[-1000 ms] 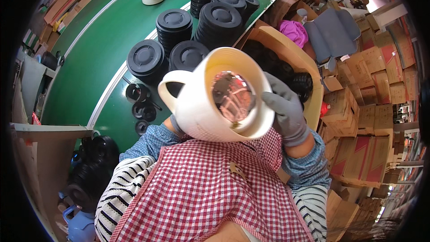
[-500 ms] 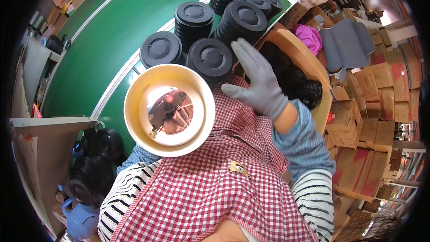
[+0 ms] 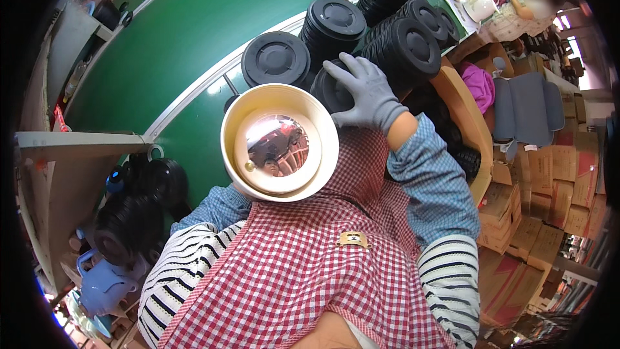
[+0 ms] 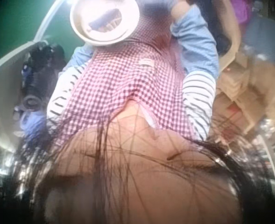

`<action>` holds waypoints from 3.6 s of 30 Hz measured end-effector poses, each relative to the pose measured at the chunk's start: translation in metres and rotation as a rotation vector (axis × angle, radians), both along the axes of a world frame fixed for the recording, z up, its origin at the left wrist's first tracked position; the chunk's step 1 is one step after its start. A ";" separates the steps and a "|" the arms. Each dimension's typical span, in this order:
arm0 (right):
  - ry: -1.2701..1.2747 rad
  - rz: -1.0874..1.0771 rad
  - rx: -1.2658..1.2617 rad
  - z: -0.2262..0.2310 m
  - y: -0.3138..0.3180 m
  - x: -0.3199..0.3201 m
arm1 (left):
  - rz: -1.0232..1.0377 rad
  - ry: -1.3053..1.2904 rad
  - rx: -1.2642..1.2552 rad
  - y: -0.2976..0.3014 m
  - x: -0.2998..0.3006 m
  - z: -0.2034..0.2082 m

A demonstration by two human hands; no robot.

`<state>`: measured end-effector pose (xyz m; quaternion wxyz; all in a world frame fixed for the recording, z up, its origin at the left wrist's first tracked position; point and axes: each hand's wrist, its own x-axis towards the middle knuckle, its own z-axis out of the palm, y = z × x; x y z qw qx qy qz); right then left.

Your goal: The person repeatedly assembles white pitchers by inserting a black filter basket and securing a black lid. They handle each pitcher one at a time, place the assembled units on a green conveyor belt, and continue the cycle.

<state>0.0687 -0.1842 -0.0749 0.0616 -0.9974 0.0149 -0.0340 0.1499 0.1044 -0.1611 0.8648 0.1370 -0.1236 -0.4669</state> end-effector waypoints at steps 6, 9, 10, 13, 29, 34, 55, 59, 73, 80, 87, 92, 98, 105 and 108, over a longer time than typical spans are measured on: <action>-0.411 -0.044 0.716 0.080 0.000 -0.060 | -0.134 -0.024 -0.020 -0.020 -0.012 -0.006; -0.428 0.100 1.279 0.106 0.042 -0.089 | -0.275 -0.081 -0.050 -0.043 -0.020 -0.009; -0.376 0.131 1.099 0.110 0.042 -0.097 | -0.330 -0.104 -0.063 -0.049 -0.024 -0.007; -0.332 0.066 0.808 0.113 0.057 -0.119 | -0.499 -0.193 -0.089 -0.068 -0.037 -0.001; -0.361 0.087 0.344 0.093 0.066 -0.171 | -0.717 -0.334 -0.153 -0.090 -0.070 0.005; -0.443 -0.125 0.577 0.068 0.068 -0.183 | -0.649 -0.336 -0.147 -0.092 -0.063 -0.004; -0.556 -0.005 0.403 0.080 0.062 -0.228 | -0.675 -0.265 -0.135 -0.122 -0.065 -0.021; -0.578 -0.301 1.098 0.066 0.071 -0.228 | -0.644 -0.279 -0.129 -0.121 -0.047 -0.022; -0.615 -0.457 1.436 0.076 0.098 -0.221 | -0.624 -0.376 -0.074 -0.129 -0.025 -0.010; -0.652 -0.128 0.477 0.046 0.082 -0.255 | -0.803 -0.419 -0.144 -0.134 -0.064 -0.010; -0.664 -0.264 1.191 0.022 0.079 -0.262 | -0.395 -0.953 0.117 -0.134 -0.043 0.019; -0.662 -0.530 1.235 0.018 0.082 -0.269 | -0.304 -0.963 0.156 -0.139 -0.051 0.036; -1.034 -0.985 1.574 -0.015 0.099 -0.283 | -0.432 -1.139 0.510 -0.148 -0.083 0.082; -1.127 -0.954 1.286 -0.077 0.083 -0.320 | -0.200 -1.505 -0.002 -0.115 -0.115 0.120; -1.225 -0.866 1.347 -0.077 0.088 -0.314 | 0.001 -1.682 0.006 -0.116 -0.121 0.125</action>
